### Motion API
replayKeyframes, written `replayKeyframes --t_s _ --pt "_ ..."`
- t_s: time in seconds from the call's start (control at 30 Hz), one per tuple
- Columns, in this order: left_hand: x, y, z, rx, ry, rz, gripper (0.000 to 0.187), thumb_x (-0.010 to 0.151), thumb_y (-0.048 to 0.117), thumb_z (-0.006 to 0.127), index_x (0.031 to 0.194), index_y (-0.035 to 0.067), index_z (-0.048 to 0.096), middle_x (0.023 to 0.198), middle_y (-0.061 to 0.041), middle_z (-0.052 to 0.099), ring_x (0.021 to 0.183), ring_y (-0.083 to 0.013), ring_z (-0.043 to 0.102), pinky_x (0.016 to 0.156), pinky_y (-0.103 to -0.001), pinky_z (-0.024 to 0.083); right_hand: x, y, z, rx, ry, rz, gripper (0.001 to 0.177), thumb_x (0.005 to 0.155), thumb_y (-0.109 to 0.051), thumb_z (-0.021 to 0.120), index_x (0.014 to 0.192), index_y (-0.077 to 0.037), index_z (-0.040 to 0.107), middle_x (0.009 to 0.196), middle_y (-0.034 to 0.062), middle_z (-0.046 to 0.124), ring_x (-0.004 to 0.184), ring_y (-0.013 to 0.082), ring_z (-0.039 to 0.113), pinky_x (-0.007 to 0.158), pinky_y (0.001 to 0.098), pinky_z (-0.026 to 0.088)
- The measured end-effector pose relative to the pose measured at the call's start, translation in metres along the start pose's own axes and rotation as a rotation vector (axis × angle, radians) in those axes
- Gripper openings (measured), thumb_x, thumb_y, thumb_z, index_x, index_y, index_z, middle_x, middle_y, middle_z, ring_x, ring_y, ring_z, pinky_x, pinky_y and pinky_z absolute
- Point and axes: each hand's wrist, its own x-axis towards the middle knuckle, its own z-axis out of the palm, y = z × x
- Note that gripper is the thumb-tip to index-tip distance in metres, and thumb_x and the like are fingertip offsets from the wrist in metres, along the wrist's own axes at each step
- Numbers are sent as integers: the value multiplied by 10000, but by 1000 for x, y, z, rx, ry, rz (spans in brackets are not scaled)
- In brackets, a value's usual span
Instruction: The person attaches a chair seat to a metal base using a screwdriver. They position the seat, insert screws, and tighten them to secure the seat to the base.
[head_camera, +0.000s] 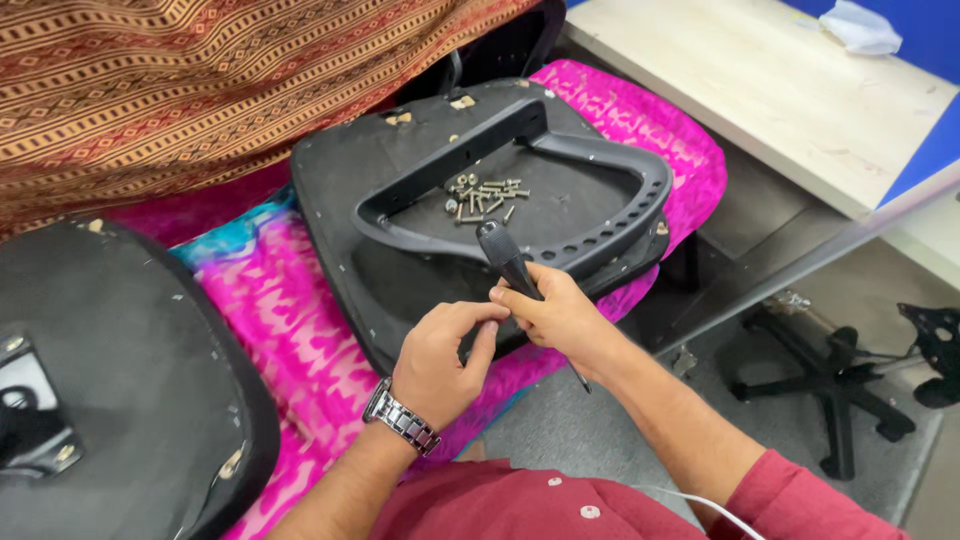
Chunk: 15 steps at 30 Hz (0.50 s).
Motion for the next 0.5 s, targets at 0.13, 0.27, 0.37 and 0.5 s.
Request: replayKeyframes --t_s 0.13,0.27,0.37,0.5 --pt "49 -19 12 32 16 130 141 903 88 677 1036 85 723 996 -73 754 938 -282 691 839 -402 519 36 -24 -25 -57 4 33 145 946 -226 683 915 -100 620 644 -52 485 466 26 351 395 219 223" --pt "86 -32 13 77 -90 140 143 882 97 686 1016 99 735 955 -76 738 911 -286 677 828 -409 508 70 -38 -43 -61 23 13 166 949 -241 683 932 -86 627 669 -34 528 499 40 409 416 223 260" --pt "110 -40 13 145 -184 123 136 893 124 669 1007 108 742 916 -69 742 908 -280 685 828 -426 502 100 -43 -55 -83 78 11 182 938 -238 688 959 -64 638 721 -7 578 550 63 498 439 223 319" --pt "145 -50 31 160 -295 -168 199 932 200 625 1060 106 746 1008 -94 745 996 -297 695 883 -427 536 139 -39 -82 -86 186 65 168 898 -182 682 1013 -66 640 792 7 608 598 80 542 432 231 304"
